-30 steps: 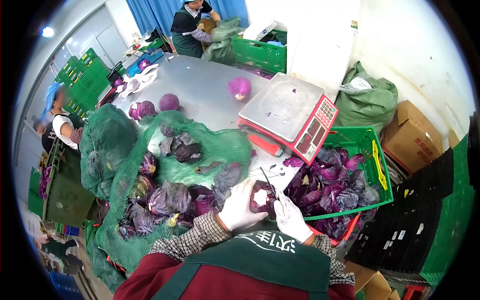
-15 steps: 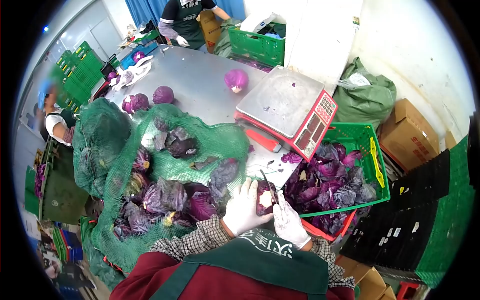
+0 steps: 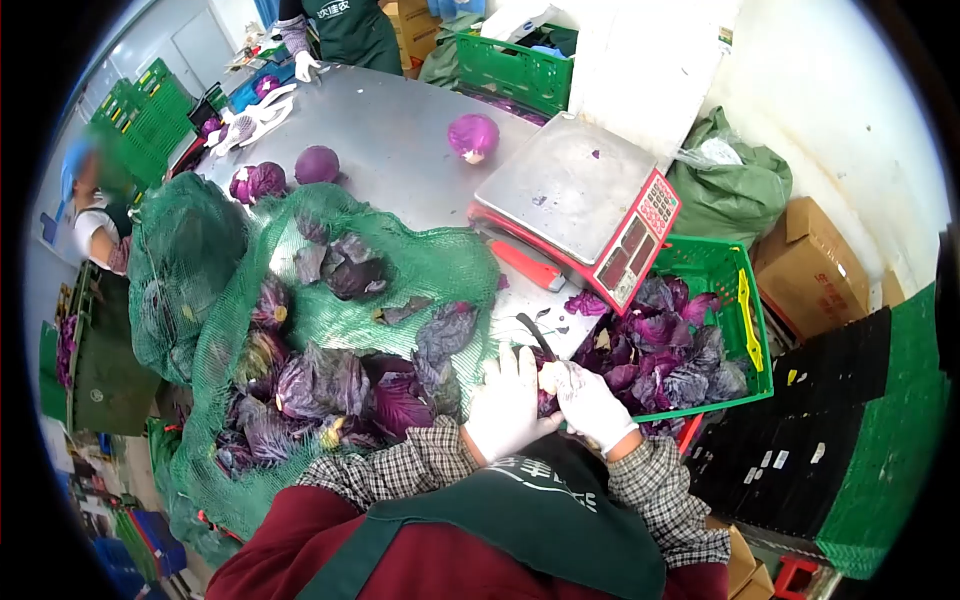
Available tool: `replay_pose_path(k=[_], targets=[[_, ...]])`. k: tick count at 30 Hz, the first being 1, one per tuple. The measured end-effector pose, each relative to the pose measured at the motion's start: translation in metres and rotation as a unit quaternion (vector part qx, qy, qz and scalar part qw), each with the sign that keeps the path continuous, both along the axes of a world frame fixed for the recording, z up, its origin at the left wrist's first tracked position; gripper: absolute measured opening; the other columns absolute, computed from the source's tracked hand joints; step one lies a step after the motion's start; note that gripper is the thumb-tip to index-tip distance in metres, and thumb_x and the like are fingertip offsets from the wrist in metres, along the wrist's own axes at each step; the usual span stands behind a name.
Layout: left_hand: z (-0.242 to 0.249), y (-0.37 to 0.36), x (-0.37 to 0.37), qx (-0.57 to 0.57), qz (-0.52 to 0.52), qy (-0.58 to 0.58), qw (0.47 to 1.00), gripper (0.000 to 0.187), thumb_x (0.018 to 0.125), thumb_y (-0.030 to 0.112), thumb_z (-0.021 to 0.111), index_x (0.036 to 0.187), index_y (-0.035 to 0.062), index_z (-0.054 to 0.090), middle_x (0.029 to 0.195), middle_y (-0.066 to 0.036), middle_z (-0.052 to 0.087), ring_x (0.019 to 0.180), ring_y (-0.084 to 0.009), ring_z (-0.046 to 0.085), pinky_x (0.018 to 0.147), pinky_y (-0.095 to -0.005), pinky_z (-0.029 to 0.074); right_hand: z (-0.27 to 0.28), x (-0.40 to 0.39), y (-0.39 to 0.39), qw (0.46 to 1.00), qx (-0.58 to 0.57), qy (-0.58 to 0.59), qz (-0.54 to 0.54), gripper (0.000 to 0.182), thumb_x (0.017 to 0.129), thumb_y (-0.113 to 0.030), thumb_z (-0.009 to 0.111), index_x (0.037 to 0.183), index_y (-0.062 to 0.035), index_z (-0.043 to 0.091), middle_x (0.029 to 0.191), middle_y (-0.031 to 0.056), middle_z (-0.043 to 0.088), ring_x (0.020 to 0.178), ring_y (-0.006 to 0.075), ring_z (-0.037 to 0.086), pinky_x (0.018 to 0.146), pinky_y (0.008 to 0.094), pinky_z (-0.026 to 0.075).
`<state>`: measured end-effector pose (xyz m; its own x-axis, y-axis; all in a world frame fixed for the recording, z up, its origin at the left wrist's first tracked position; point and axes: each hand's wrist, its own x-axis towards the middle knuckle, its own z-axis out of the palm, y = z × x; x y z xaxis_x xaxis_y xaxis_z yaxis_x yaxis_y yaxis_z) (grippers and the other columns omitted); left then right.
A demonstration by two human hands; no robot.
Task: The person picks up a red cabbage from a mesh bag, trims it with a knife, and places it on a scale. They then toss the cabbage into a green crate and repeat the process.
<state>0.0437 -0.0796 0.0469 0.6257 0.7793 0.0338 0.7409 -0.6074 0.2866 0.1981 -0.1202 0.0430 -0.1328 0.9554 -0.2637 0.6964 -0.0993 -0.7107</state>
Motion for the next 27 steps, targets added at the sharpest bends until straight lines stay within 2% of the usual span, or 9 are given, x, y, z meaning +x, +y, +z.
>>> replay_pose_path(k=[3, 7, 14, 15, 16, 17, 18, 22, 27], targets=[[0.008, 0.006, 0.006, -0.046, 0.017, -0.013, 0.999, 0.097, 0.066, 0.053, 0.074, 0.13, -0.0114, 0.04, 0.126, -0.033, 0.047, 0.106, -0.0416, 0.053, 0.074, -0.0434, 0.055, 0.033, 0.0, 0.013, 0.964, -0.154, 0.174, -0.127, 0.046, 0.082, -0.014, 0.058, 0.117, 0.0131, 0.05, 0.109, 0.0238, 0.061, 0.1, 0.0335, 0.062, 0.084, 0.0413, 0.051], [-0.002, 0.006, 0.002, -0.014, 0.01, -0.033, 0.999, 0.091, 0.067, 0.049, 0.073, 0.129, -0.0092, 0.041, 0.127, -0.031, 0.046, 0.105, -0.0402, 0.053, 0.075, -0.0433, 0.055, -0.061, 0.026, 0.004, 0.944, 0.282, -0.172, 0.02, 0.025, 0.095, -0.016, 0.043, 0.104, 0.0023, 0.058, 0.096, 0.0217, 0.064, 0.08, 0.0361, 0.064, 0.067, 0.0422, 0.054], [-0.022, 0.007, -0.046, -0.061, 0.022, -0.155, 0.986, 0.09, 0.069, 0.039, 0.076, 0.136, -0.0042, 0.034, 0.127, -0.024, 0.045, 0.119, -0.0379, 0.047, 0.103, -0.0401, 0.04, -0.11, 0.03, 0.0, 0.869, 0.388, -0.302, -0.058, 0.034, 0.081, -0.005, 0.056, 0.111, 0.0106, 0.051, 0.105, 0.0275, 0.059, 0.095, 0.0381, 0.06, 0.08, 0.0414, 0.052], [-0.034, 0.009, -0.062, -0.087, 0.018, -0.212, 0.973, 0.089, 0.07, 0.038, 0.076, 0.136, -0.0033, 0.034, 0.128, -0.025, 0.045, 0.121, -0.0375, 0.047, 0.103, -0.0404, 0.04, -0.116, 0.034, -0.007, 0.933, 0.263, -0.223, -0.106, 0.045, 0.073, -0.003, 0.058, 0.114, 0.0143, 0.049, 0.106, 0.0271, 0.057, 0.099, 0.0377, 0.058, 0.085, 0.0418, 0.05], [-0.051, 0.012, -0.078, -0.111, 0.015, -0.268, 0.957, 0.088, 0.071, 0.036, 0.076, 0.137, -0.0024, 0.034, 0.13, -0.026, 0.044, 0.123, -0.0371, 0.046, 0.103, -0.0408, 0.041, -0.128, 0.034, -0.013, 0.844, 0.441, -0.277, -0.128, 0.028, 0.086, -0.01, 0.056, 0.107, 0.0084, 0.052, 0.086, 0.0186, 0.059, 0.076, 0.0302, 0.063, 0.067, 0.0386, 0.053], [-0.066, 0.014, -0.092, -0.182, 0.034, -0.314, 0.931, 0.089, 0.072, 0.032, 0.076, 0.14, -0.001, 0.03, 0.129, -0.022, 0.045, 0.123, -0.0318, 0.046, 0.103, -0.0378, 0.04, -0.098, 0.023, -0.019, 0.918, 0.258, 0.053, -0.294, 0.025, 0.092, -0.019, 0.053, 0.101, 0.004, 0.052, 0.075, 0.0138, 0.056, 0.062, 0.0256, 0.06, 0.056, 0.0357, 0.05], [-0.058, 0.013, -0.097, -0.28, 0.062, -0.377, 0.881, 0.086, 0.076, 0.024, 0.075, 0.142, -0.0008, 0.026, 0.131, -0.019, 0.044, 0.124, -0.0251, 0.045, 0.104, -0.0354, 0.038, -0.069, 0.01, -0.027, 0.833, 0.025, 0.377, -0.404, 0.029, 0.098, -0.029, 0.049, 0.095, -0.0004, 0.052, 0.064, 0.009, 0.052, 0.048, 0.021, 0.057, 0.045, 0.0328, 0.047], [-0.085, 0.02, -0.113, -0.328, 0.133, -0.491, 0.796, 0.071, 0.085, 0.015, 0.068, 0.142, 0.0, 0.028, 0.134, -0.012, 0.044, 0.123, -0.019, 0.043, 0.106, -0.0321, 0.034, -0.087, 0.042, -0.043, 0.637, 0.085, 0.448, -0.621, 0.039, 0.097, -0.048, 0.047, 0.095, -0.0091, 0.047, 0.056, 0.0037, 0.046, 0.034, 0.0126, 0.042, 0.029, 0.0275, 0.034], [-0.062, 0.032, -0.09, -0.341, 0.113, -0.455, 0.815, 0.072, 0.083, 0.015, 0.07, 0.14, -0.0022, 0.031, 0.131, -0.014, 0.046, 0.122, -0.02, 0.045, 0.104, -0.032, 0.037, -0.092, 0.096, -0.069, 0.853, 0.186, 0.051, -0.484, 0.054, 0.093, -0.027, 0.058, 0.139, -0.0057, 0.038, 0.076, 0.0125, 0.065, 0.064, 0.0218, 0.062, 0.064, 0.0332, 0.052]])
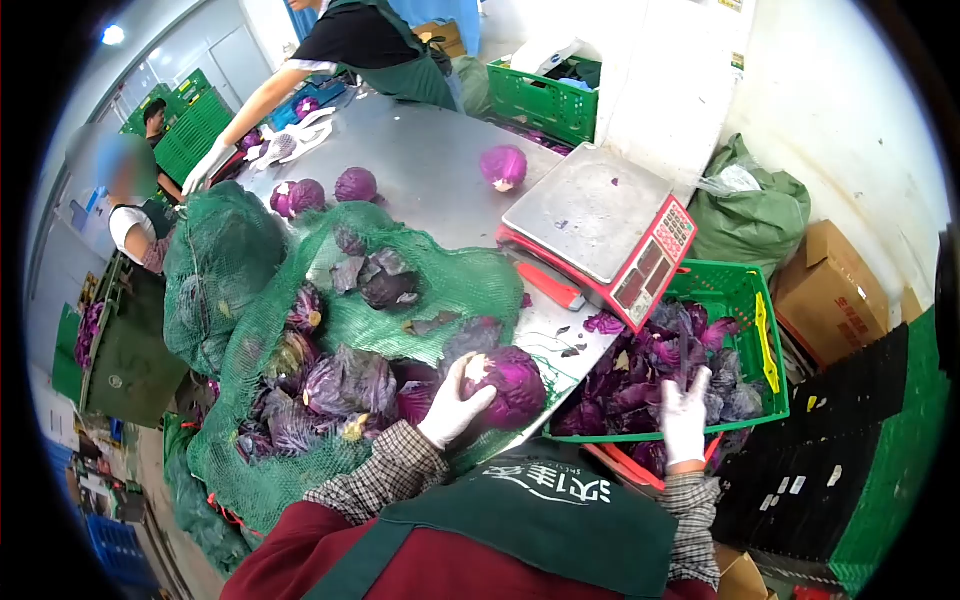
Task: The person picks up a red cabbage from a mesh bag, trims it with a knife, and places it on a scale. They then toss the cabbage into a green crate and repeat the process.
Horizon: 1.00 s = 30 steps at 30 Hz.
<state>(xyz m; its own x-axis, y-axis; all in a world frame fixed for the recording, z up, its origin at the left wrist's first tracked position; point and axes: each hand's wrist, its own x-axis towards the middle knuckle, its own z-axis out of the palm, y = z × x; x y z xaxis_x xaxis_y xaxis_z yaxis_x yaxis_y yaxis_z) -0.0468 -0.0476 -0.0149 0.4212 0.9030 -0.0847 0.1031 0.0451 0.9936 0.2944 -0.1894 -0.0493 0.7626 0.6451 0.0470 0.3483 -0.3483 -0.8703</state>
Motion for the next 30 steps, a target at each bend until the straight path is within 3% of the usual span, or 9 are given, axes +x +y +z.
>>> replay_pose_path(k=[3, 5, 7, 9, 14, 18, 22, 26, 30], targets=[[-0.006, 0.009, 0.011, 0.055, -0.06, 0.074, 0.994, 0.08, 0.079, 0.027, 0.075, 0.14, -0.0027, 0.033, 0.134, -0.02, 0.044, 0.126, -0.0252, 0.044, 0.106, -0.034, 0.036, 0.087, -0.074, 0.037, 0.964, -0.046, 0.09, 0.246, 0.059, 0.087, -0.014, 0.064, 0.141, -0.0026, 0.041, 0.092, 0.0094, 0.063, 0.08, 0.0162, 0.061, 0.076, 0.0283, 0.051], [-0.011, 0.015, 0.016, 0.078, -0.084, 0.101, 0.988, 0.081, 0.078, 0.035, 0.075, 0.139, -0.0026, 0.036, 0.135, -0.022, 0.043, 0.127, -0.0282, 0.043, 0.107, -0.0366, 0.036, 0.074, -0.105, 0.057, 0.916, 0.055, 0.052, 0.395, 0.05, 0.086, -0.021, 0.064, 0.131, -0.0019, 0.05, 0.115, 0.0201, 0.062, 0.095, 0.0247, 0.064, 0.086, 0.034, 0.05], [-0.006, 0.018, 0.02, 0.081, -0.082, 0.108, 0.987, 0.072, 0.081, 0.014, 0.074, 0.139, 0.0002, 0.035, 0.127, -0.011, 0.05, 0.116, -0.0172, 0.05, 0.101, -0.0314, 0.04, 0.053, -0.12, 0.063, 0.914, 0.065, 0.054, 0.397, 0.051, 0.085, -0.022, 0.065, 0.13, -0.0024, 0.051, 0.118, 0.0189, 0.06, 0.103, 0.0278, 0.061, 0.09, 0.0359, 0.049], [-0.01, 0.022, 0.021, 0.05, -0.078, 0.086, 0.992, 0.071, 0.08, 0.014, 0.075, 0.138, 0.0001, 0.036, 0.125, -0.01, 0.052, 0.114, -0.0165, 0.05, 0.1, -0.0309, 0.04, 0.049, -0.12, 0.068, 0.915, 0.072, -0.089, 0.387, 0.05, 0.084, -0.023, 0.067, 0.126, -0.0008, 0.052, 0.11, 0.0178, 0.061, 0.101, 0.0326, 0.059, 0.087, 0.0366, 0.049], [0.001, 0.026, 0.027, -0.022, -0.067, 0.051, 0.996, 0.076, 0.082, 0.028, 0.074, 0.139, -0.0038, 0.035, 0.13, -0.017, 0.051, 0.122, -0.0217, 0.049, 0.104, -0.0316, 0.038, 0.038, -0.123, 0.064, 0.923, 0.102, -0.111, 0.353, 0.049, 0.084, -0.022, 0.066, 0.126, -0.0015, 0.052, 0.1, 0.0154, 0.061, 0.089, 0.0294, 0.059, 0.081, 0.0362, 0.05], [0.0, 0.033, 0.026, -0.019, -0.095, 0.043, 0.994, 0.075, 0.083, 0.029, 0.073, 0.139, -0.0039, 0.035, 0.129, -0.016, 0.052, 0.119, -0.0208, 0.05, 0.102, -0.0314, 0.04, 0.039, -0.118, 0.058, 0.915, 0.058, 0.165, 0.364, 0.033, 0.085, -0.014, 0.062, 0.114, -0.0013, 0.055, 0.096, 0.0144, 0.061, 0.085, 0.0311, 0.061, 0.079, 0.0393, 0.05], [-0.01, 0.049, 0.025, -0.08, -0.075, -0.007, 0.994, 0.069, 0.087, 0.029, 0.07, 0.138, -0.0039, 0.037, 0.127, -0.014, 0.054, 0.117, -0.0195, 0.052, 0.101, -0.0308, 0.041, 0.013, -0.111, 0.062, 0.904, 0.091, -0.157, 0.387, 0.024, 0.083, -0.006, 0.059, 0.106, 0.0004, 0.057, 0.1, 0.0178, 0.062, 0.09, 0.0351, 0.06, 0.082, 0.0396, 0.049], [0.0, 0.047, 0.027, -0.076, -0.081, 0.003, 0.994, 0.065, 0.088, 0.03, 0.068, 0.136, -0.0039, 0.041, 0.126, -0.013, 0.054, 0.117, -0.019, 0.053, 0.1, -0.0312, 0.042, 0.026, -0.112, 0.078, 0.922, 0.205, -0.115, 0.307, 0.03, 0.084, -0.01, 0.062, 0.111, 0.0013, 0.057, 0.102, 0.019, 0.06, 0.097, 0.0361, 0.058, 0.082, 0.0384, 0.049], [-0.002, 0.05, 0.028, -0.08, -0.081, 0.003, 0.994, 0.064, 0.089, 0.034, 0.067, 0.134, -0.0042, 0.043, 0.126, -0.014, 0.055, 0.117, -0.0193, 0.052, 0.101, -0.0311, 0.042, 0.041, -0.108, 0.079, 0.92, 0.076, 0.002, 0.384, 0.027, 0.085, -0.011, 0.061, 0.109, 0.0013, 0.057, 0.095, 0.0139, 0.059, 0.082, 0.0295, 0.059, 0.073, 0.037, 0.05]])
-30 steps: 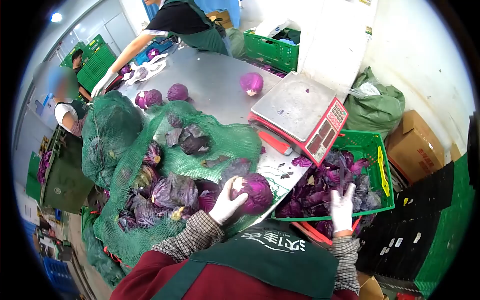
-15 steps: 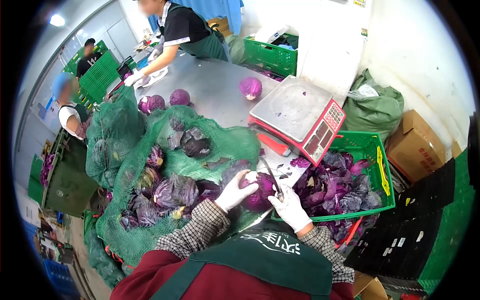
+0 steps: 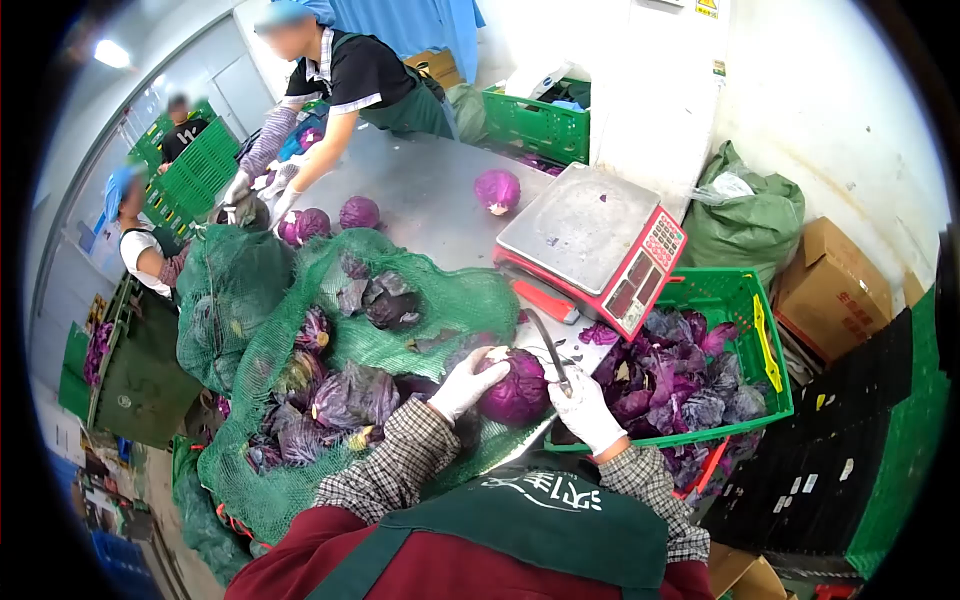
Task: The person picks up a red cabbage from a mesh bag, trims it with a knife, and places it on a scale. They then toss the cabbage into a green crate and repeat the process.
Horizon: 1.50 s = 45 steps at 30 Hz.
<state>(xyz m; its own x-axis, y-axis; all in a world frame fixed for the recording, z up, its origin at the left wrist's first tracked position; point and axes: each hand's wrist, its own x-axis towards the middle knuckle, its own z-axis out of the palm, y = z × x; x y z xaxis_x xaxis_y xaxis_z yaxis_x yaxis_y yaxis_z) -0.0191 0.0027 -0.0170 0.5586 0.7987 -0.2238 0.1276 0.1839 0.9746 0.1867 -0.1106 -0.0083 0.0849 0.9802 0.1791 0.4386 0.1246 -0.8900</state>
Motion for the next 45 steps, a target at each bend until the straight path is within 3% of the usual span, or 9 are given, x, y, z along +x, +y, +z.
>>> replay_pose_path(k=[2, 3, 5, 9, 13, 16, 23, 30, 45], targets=[[-0.009, 0.008, -0.002, -0.032, 0.024, -0.001, 0.999, 0.064, 0.089, 0.038, 0.064, 0.134, -0.0036, 0.044, 0.126, -0.015, 0.056, 0.116, -0.0204, 0.055, 0.099, -0.0318, 0.044, 0.004, -0.002, -0.008, 0.999, -0.029, 0.035, -0.001, 0.02, 0.083, -0.008, 0.063, 0.101, -0.0002, 0.058, 0.093, 0.012, 0.057, 0.081, 0.0237, 0.058, 0.071, 0.0337, 0.05], [-0.017, 0.016, -0.003, -0.057, 0.047, 0.009, 0.997, 0.065, 0.09, 0.04, 0.062, 0.135, -0.0029, 0.044, 0.126, -0.015, 0.056, 0.114, -0.0212, 0.056, 0.097, -0.0327, 0.046, 0.002, 0.002, -0.016, 0.904, 0.232, -0.358, 0.036, 0.013, 0.084, -0.004, 0.061, 0.096, -0.0011, 0.058, 0.085, 0.0103, 0.056, 0.075, 0.0214, 0.059, 0.064, 0.0319, 0.049], [-0.009, 0.02, -0.005, -0.18, 0.095, -0.019, 0.979, 0.065, 0.091, 0.05, 0.053, 0.135, 0.0019, 0.046, 0.124, -0.016, 0.059, 0.104, -0.0253, 0.064, 0.081, -0.0405, 0.056, 0.018, 0.004, -0.038, 0.904, 0.294, -0.308, 0.048, 0.011, 0.084, -0.002, 0.059, 0.095, -0.0028, 0.058, 0.079, 0.009, 0.056, 0.069, 0.0171, 0.057, 0.058, 0.0312, 0.047], [-0.004, 0.026, -0.016, -0.241, 0.127, 0.002, 0.962, 0.062, 0.092, 0.056, 0.048, 0.13, 0.0062, 0.052, 0.121, -0.014, 0.062, 0.1, -0.0261, 0.066, 0.069, -0.0449, 0.059, 0.01, 0.057, -0.105, 0.949, -0.195, 0.202, -0.144, 0.015, 0.084, 0.002, 0.059, 0.098, -0.0034, 0.059, 0.08, 0.0025, 0.057, 0.069, 0.0133, 0.057, 0.06, 0.0289, 0.048], [-0.033, 0.03, -0.017, -0.09, 0.062, -0.012, 0.994, 0.071, 0.088, 0.047, 0.061, 0.134, -0.0048, 0.046, 0.127, -0.016, 0.057, 0.115, -0.0258, 0.058, 0.095, -0.0401, 0.048, -0.042, 0.095, -0.125, 0.939, 0.038, 0.049, -0.338, 0.023, 0.086, -0.001, 0.06, 0.109, -0.0004, 0.059, 0.096, 0.0044, 0.061, 0.081, 0.0127, 0.059, 0.074, 0.0234, 0.05], [0.036, 0.013, 0.0, 0.341, -0.207, 0.144, 0.906, 0.062, 0.084, 0.023, 0.071, 0.135, 0.0003, 0.046, 0.126, -0.016, 0.056, 0.119, -0.0261, 0.052, 0.105, -0.0365, 0.038, 0.025, 0.056, -0.086, 0.964, -0.044, 0.105, -0.241, 0.038, 0.087, -0.01, 0.066, 0.122, 0.0006, 0.056, 0.093, 0.0025, 0.062, 0.08, 0.0104, 0.059, 0.071, 0.0229, 0.049], [0.095, 0.008, 0.004, 0.243, -0.339, 0.208, 0.885, 0.084, 0.077, 0.039, 0.076, 0.14, -0.002, 0.038, 0.143, -0.026, 0.038, 0.134, -0.0348, 0.037, 0.111, -0.0393, 0.031, 0.005, -0.01, -0.034, 0.949, -0.121, 0.285, -0.056, 0.035, 0.091, -0.019, 0.064, 0.122, -0.0029, 0.055, 0.073, -0.004, 0.053, 0.049, 0.0034, 0.045, 0.045, 0.0195, 0.038], [0.045, -0.045, 0.012, 0.406, -0.123, 0.313, 0.85, 0.126, 0.058, 0.052, 0.084, 0.147, -0.0042, 0.014, 0.147, -0.032, 0.02, 0.135, -0.0455, 0.027, 0.111, -0.0458, 0.031, -0.023, -0.007, -0.036, 0.956, 0.183, -0.227, -0.031, 0.029, 0.093, -0.008, 0.05, 0.12, 0.0029, 0.051, 0.114, 0.0211, 0.057, 0.104, 0.0346, 0.058, 0.088, 0.0417, 0.05], [0.046, -0.053, 0.022, 0.415, -0.104, 0.346, 0.835, 0.116, 0.058, 0.047, 0.084, 0.141, -0.008, 0.024, 0.139, -0.03, 0.035, 0.128, -0.0429, 0.037, 0.106, -0.044, 0.037, 0.018, -0.027, -0.023, 0.966, -0.129, -0.225, -0.008, 0.041, 0.095, -0.016, 0.045, 0.129, 0.0077, 0.047, 0.127, 0.0253, 0.052, 0.113, 0.0333, 0.055, 0.086, 0.0361, 0.051]])
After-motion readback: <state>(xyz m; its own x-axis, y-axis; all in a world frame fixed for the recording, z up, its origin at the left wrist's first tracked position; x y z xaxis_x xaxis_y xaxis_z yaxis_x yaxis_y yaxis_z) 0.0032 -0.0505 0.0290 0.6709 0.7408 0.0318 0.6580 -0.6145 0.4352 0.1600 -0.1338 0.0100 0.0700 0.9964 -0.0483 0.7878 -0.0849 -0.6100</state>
